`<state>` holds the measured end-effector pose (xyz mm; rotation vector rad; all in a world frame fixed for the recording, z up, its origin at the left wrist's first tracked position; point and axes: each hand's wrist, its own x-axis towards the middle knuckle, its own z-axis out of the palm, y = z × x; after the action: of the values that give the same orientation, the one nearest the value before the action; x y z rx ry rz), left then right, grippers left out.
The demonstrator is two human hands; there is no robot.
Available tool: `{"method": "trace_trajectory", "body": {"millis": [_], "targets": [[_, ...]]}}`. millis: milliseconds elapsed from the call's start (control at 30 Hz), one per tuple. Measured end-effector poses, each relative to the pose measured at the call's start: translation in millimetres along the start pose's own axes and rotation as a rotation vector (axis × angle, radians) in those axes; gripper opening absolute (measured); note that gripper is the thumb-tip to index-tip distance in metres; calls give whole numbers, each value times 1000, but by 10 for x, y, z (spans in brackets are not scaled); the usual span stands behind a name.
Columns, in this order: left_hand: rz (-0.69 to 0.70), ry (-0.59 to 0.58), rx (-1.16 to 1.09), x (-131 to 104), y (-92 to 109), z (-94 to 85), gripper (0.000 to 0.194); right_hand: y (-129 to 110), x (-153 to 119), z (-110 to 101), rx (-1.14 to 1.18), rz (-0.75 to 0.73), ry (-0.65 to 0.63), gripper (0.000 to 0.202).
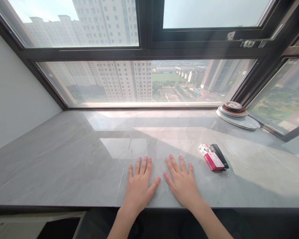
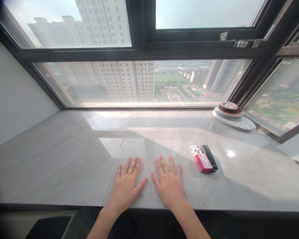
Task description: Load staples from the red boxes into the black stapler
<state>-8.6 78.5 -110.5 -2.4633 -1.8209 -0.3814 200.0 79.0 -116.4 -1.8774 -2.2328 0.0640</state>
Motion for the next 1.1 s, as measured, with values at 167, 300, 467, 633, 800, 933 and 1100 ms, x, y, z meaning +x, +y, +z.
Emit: {"method": "trace_trajectory", "body": {"millis": [167,300,467,633,800,933,1100], "targets": [[-3,9,2,-1,32,-19,66,-11,-6,-28,15,8,-3,65],[-15,8,-2,5,51,-29,65,-9,-9,-35,11,7,-3,64],[-24,8,-12,3,47,-36,65,0,-12,-19,8,3,8,64],[-12,-6,-10,-7,37,-59,65,3,-10,-1,10,-1,5,65],[-15,-16,-7,-14,37,-70,64,3,-6,-10,11,2,0,65],[-9,-20,-9,-12,38,-63,64,8,-10,-21,6,4,-2,63],[-3,-8,5,1,38,-45,64,-2,-11,-38,-17,16,-12,62]]}}
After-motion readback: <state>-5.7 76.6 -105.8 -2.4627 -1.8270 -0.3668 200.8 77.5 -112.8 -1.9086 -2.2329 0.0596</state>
